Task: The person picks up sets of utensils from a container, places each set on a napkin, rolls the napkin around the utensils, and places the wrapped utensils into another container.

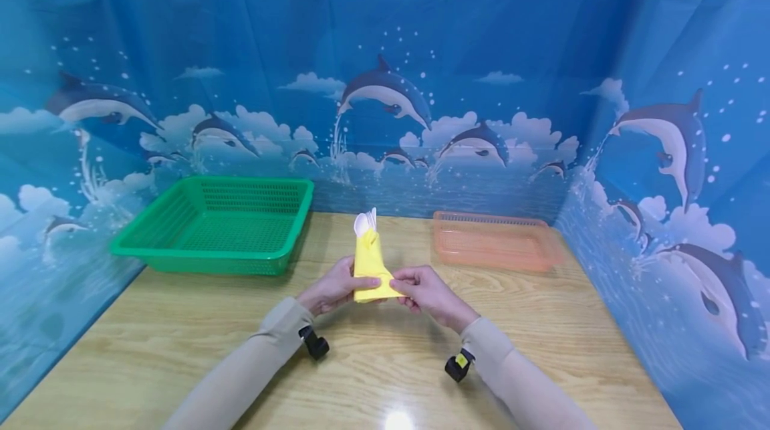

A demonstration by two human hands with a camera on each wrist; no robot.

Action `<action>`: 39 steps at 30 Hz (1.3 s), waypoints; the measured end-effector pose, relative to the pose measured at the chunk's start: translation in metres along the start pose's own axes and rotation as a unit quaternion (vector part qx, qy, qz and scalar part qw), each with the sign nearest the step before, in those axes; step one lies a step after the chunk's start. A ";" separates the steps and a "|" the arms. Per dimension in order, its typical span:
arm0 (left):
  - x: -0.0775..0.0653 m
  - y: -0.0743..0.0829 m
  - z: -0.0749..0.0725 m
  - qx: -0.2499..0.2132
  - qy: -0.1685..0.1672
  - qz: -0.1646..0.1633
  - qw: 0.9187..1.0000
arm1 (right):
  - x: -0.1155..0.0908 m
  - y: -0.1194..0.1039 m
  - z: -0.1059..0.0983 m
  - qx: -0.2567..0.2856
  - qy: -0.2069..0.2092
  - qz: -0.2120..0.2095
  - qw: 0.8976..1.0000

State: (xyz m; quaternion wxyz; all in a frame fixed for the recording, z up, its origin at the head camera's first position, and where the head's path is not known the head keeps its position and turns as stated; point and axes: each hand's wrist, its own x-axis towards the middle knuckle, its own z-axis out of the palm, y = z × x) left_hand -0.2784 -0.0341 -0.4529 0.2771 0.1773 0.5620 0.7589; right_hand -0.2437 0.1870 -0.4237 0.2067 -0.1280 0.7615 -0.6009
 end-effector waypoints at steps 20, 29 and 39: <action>-0.003 0.000 0.004 0.034 0.005 -0.015 0.999 | -0.003 0.010 -0.008 0.063 -0.060 0.007 0.996; -0.002 0.001 0.005 0.051 0.009 -0.021 0.998 | -0.003 0.014 -0.010 0.076 -0.077 -0.001 0.994; -0.002 0.000 0.002 0.070 0.015 -0.010 0.997 | -0.001 0.018 0.012 -0.096 0.056 -0.055 0.992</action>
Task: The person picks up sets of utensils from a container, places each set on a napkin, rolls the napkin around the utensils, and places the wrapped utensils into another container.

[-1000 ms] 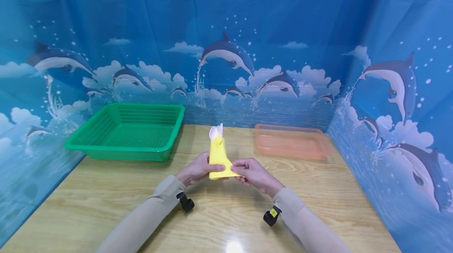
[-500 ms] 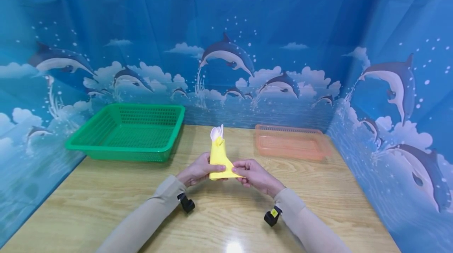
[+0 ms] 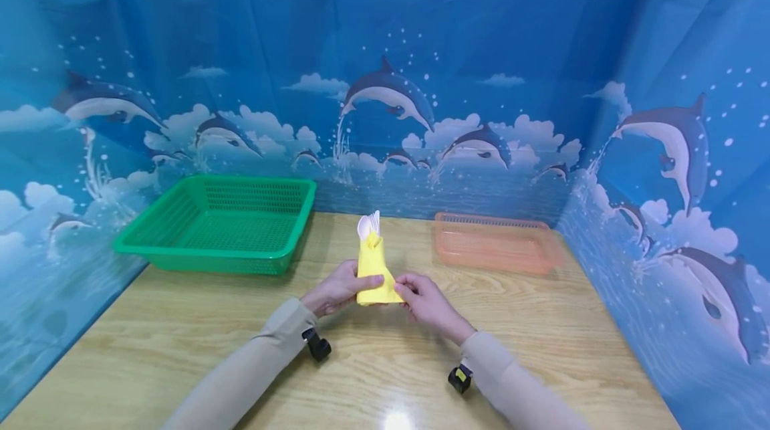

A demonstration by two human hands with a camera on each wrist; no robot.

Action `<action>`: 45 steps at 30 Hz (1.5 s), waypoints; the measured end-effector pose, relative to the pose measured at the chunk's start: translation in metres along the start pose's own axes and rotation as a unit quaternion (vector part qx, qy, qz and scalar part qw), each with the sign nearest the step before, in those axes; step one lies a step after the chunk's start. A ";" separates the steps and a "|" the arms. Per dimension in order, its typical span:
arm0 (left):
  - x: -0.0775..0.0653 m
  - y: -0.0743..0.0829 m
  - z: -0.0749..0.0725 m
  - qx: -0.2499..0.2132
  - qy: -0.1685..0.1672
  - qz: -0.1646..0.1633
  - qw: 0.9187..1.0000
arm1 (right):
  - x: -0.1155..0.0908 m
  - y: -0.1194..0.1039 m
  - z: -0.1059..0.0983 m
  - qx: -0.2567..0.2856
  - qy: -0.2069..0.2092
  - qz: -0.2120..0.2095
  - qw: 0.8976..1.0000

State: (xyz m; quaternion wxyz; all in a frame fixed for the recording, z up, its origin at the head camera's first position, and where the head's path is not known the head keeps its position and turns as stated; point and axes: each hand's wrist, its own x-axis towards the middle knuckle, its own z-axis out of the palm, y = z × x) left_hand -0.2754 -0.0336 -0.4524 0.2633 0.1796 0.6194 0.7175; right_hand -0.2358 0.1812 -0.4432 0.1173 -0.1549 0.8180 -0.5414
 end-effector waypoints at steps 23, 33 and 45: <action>0.016 0.005 0.023 0.011 0.144 0.027 0.989 | 0.023 -0.004 0.041 -0.006 0.211 -0.056 0.976; 0.023 0.007 0.032 0.018 0.164 0.019 0.986 | 0.032 -0.002 0.040 -0.106 0.242 -0.053 0.963; 0.019 0.002 0.019 0.076 0.151 0.032 0.985 | 0.030 -0.006 0.030 0.184 0.152 0.073 0.968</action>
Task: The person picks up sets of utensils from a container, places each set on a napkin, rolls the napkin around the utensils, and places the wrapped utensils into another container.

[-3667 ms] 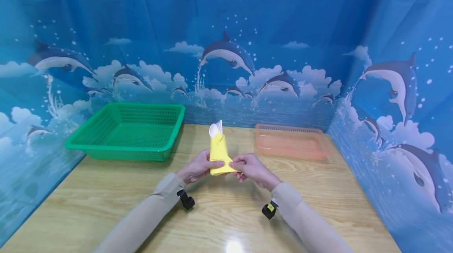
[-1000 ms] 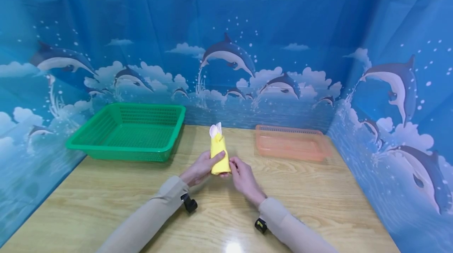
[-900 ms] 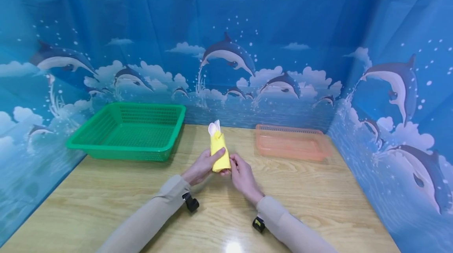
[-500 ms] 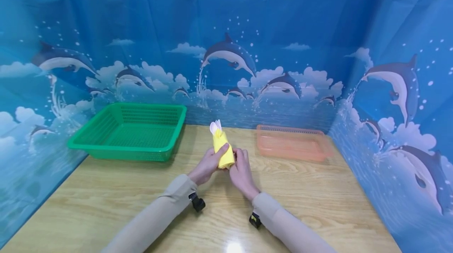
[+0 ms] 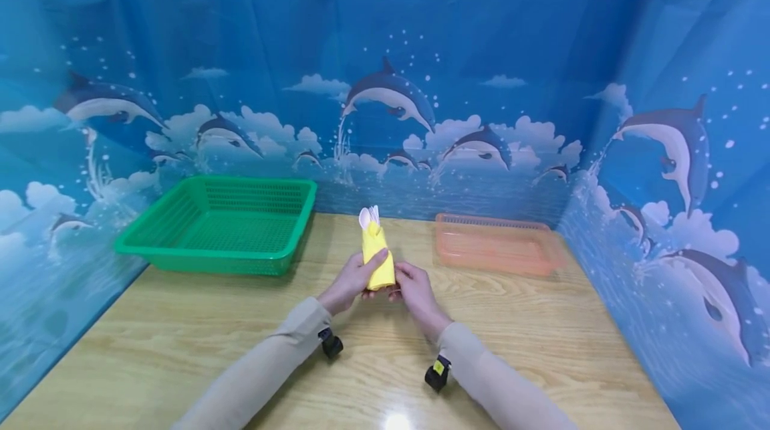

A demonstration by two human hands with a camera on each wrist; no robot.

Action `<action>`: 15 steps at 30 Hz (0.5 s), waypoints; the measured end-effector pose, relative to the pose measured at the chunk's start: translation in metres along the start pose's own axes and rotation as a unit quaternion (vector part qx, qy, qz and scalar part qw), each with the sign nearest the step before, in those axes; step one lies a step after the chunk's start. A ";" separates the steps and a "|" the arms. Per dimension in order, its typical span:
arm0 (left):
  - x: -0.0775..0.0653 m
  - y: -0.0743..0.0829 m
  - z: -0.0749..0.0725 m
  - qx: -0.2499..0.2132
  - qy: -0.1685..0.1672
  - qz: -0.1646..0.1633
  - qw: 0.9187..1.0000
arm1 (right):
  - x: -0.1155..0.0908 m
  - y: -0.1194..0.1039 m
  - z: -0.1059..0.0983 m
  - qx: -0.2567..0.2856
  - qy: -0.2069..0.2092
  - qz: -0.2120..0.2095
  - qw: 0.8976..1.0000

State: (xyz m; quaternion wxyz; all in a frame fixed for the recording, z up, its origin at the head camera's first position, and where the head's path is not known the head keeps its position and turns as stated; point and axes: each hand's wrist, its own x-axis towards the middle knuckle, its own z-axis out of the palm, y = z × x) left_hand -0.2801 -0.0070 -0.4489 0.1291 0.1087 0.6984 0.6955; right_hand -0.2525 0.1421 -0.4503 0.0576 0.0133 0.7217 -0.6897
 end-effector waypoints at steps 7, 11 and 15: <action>0.003 -0.003 -0.012 0.034 -0.018 0.014 0.999 | -0.006 -0.010 -0.007 -0.025 -0.068 0.021 0.997; 0.002 -0.003 -0.012 0.055 -0.010 0.033 0.998 | -0.008 -0.015 -0.005 -0.053 -0.069 0.019 0.996; 0.002 0.002 -0.011 0.041 -0.007 0.050 0.998 | -0.010 -0.017 -0.001 -0.054 -0.065 0.008 0.996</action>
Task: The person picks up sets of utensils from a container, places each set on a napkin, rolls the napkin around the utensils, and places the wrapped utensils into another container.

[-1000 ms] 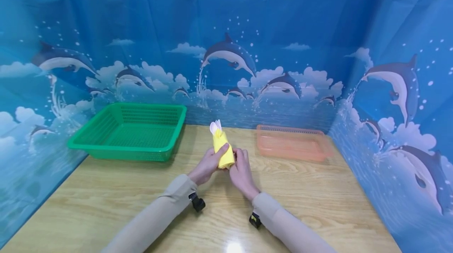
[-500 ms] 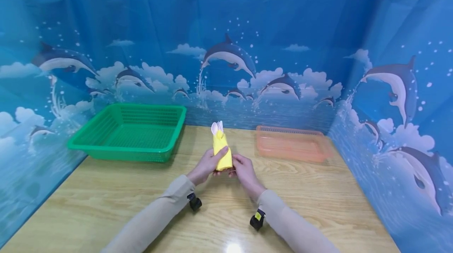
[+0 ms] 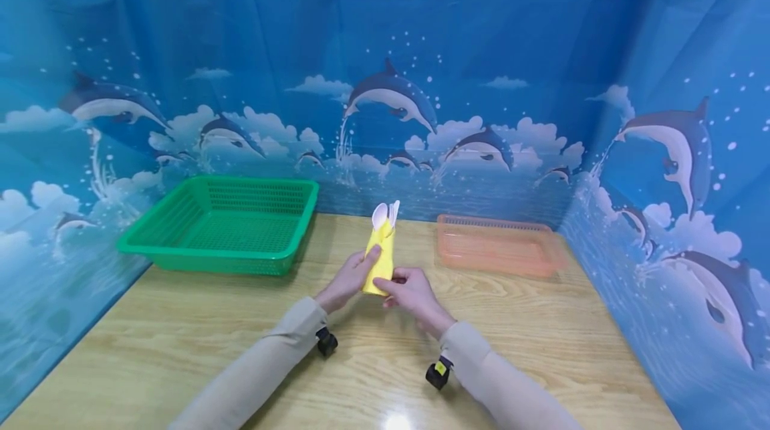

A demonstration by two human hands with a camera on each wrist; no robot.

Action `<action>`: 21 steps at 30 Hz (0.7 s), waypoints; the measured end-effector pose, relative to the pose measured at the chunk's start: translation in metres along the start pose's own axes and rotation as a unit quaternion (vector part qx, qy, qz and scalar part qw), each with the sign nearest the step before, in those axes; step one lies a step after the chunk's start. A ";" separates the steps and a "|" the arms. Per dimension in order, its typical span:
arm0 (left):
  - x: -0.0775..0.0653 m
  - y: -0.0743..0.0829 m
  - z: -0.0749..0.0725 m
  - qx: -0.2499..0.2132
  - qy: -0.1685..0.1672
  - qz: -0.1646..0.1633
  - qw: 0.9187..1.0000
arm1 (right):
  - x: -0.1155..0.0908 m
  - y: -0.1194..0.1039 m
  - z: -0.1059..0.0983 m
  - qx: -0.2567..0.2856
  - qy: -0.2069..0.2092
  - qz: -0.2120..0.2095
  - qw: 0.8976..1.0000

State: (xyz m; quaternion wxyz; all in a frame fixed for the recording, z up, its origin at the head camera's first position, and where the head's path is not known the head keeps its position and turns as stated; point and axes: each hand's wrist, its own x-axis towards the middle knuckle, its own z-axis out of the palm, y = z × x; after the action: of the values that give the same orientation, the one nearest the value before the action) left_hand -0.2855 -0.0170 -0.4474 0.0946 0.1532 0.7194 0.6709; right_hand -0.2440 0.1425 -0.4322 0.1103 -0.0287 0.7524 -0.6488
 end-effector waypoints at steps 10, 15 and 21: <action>0.006 0.013 -0.005 -0.083 0.000 -0.006 0.997 | -0.004 0.000 0.000 -0.055 0.023 -0.018 0.998; 0.006 0.015 -0.003 -0.097 0.020 -0.011 0.995 | -0.003 0.004 -0.002 -0.088 0.015 -0.035 0.995; 0.004 0.023 0.003 -0.144 0.038 0.004 0.989 | -0.002 0.009 -0.003 -0.091 0.003 -0.053 0.995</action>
State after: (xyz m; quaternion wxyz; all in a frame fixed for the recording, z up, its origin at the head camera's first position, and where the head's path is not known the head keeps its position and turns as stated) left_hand -0.2865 -0.0118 -0.4241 0.0853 0.1153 0.6174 0.7734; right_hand -0.2422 0.1467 -0.4402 0.0704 -0.0759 0.8059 -0.5830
